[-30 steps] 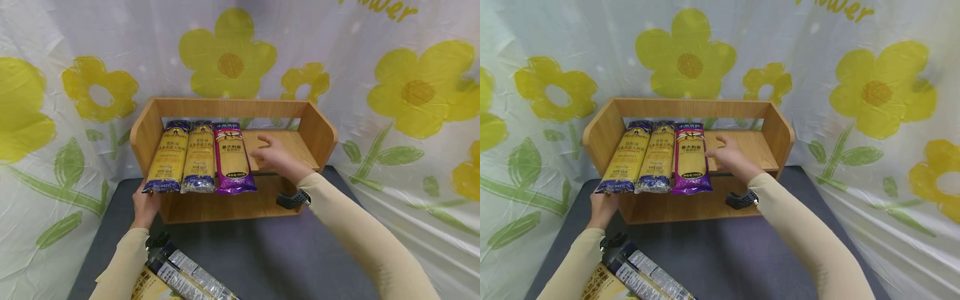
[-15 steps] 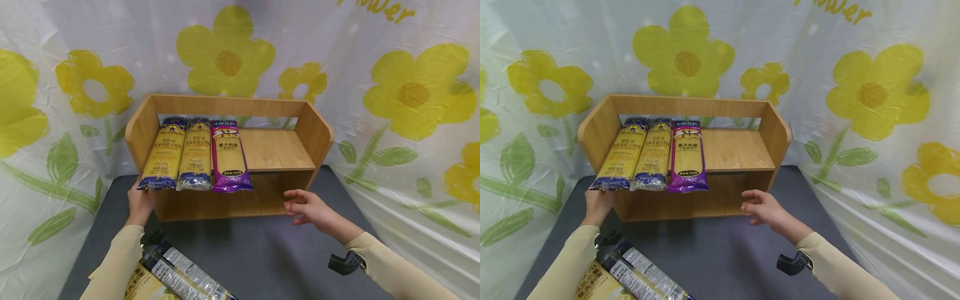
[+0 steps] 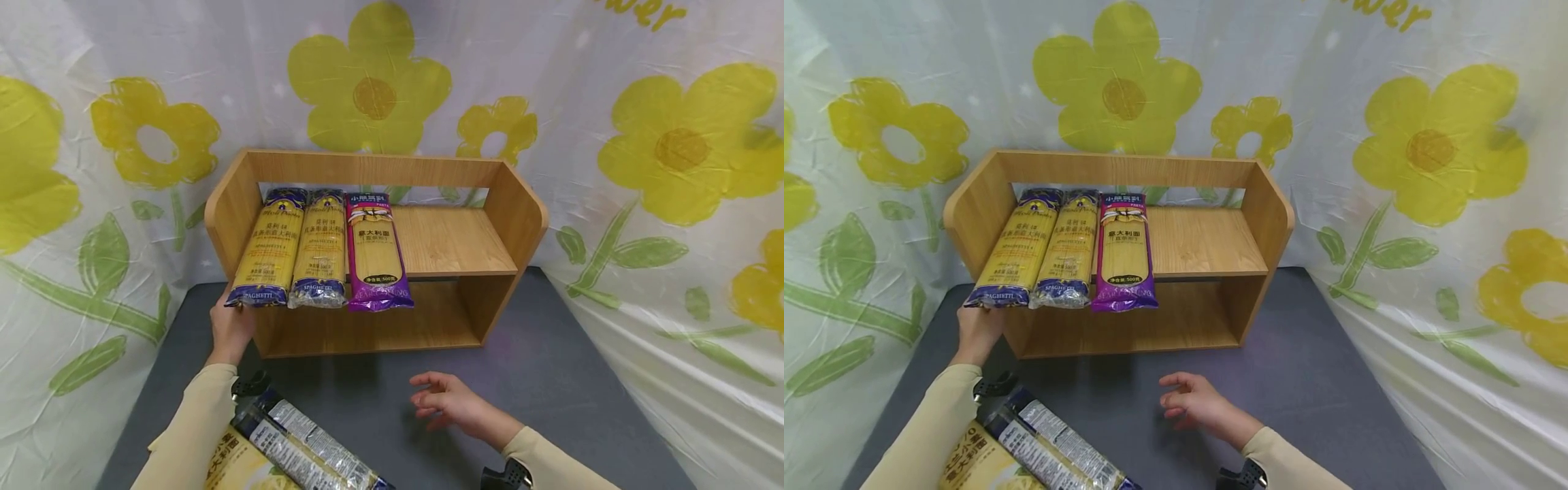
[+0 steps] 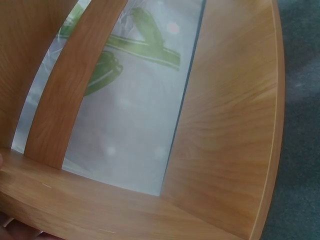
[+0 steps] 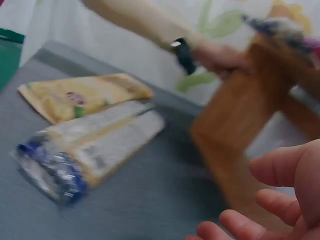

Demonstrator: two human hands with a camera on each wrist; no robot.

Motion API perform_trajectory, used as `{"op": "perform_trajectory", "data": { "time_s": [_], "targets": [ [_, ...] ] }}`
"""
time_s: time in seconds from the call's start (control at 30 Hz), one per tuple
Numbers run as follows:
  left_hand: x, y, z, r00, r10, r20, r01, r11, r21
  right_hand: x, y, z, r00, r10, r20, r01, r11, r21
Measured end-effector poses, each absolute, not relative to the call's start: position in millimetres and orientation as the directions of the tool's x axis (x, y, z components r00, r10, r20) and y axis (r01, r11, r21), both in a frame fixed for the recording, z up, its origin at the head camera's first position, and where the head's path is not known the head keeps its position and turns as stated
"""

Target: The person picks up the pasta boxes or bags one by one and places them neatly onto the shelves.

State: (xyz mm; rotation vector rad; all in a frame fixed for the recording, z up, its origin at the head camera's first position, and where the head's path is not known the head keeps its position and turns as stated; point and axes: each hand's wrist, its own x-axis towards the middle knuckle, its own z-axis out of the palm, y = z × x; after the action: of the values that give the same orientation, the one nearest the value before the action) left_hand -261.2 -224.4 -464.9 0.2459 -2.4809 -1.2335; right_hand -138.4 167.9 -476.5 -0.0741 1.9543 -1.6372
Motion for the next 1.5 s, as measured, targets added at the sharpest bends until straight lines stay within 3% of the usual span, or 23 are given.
{"op": "perform_trajectory", "data": {
  "time_s": [0.27, 0.53, 0.7, 0.97, 1.23, 1.5],
  "targets": [
    [-263, -224, -461, -0.923, -0.300, 0.240, 0.013, 0.601, 0.799, -119, 118, -528, -0.808, -0.392, -0.440, 0.365, 0.253, -0.896],
    [-266, -222, -461, -0.928, -0.299, 0.223, 0.017, 0.564, 0.826, -113, 80, -548, -0.811, -0.394, -0.432, 0.373, 0.221, -0.901],
    [-265, -222, -460, -0.924, -0.311, 0.221, 0.010, 0.559, 0.829, -115, 63, -544, -0.827, -0.425, -0.368, 0.263, 0.286, -0.922],
    [-264, -225, -461, -0.922, -0.323, 0.214, -0.006, 0.564, 0.826, -117, 42, -535, -0.809, -0.488, -0.328, -0.044, 0.606, -0.794],
    [-261, -228, -464, -0.919, -0.339, 0.202, -0.021, 0.552, 0.833, -117, 32, -534, -0.771, -0.567, -0.291, -0.186, 0.637, -0.748],
    [-262, -225, -466, -0.925, -0.333, 0.180, -0.051, 0.580, 0.813, -116, 31, -530, -0.745, -0.582, -0.327, -0.166, 0.636, -0.753]
  ]
}}
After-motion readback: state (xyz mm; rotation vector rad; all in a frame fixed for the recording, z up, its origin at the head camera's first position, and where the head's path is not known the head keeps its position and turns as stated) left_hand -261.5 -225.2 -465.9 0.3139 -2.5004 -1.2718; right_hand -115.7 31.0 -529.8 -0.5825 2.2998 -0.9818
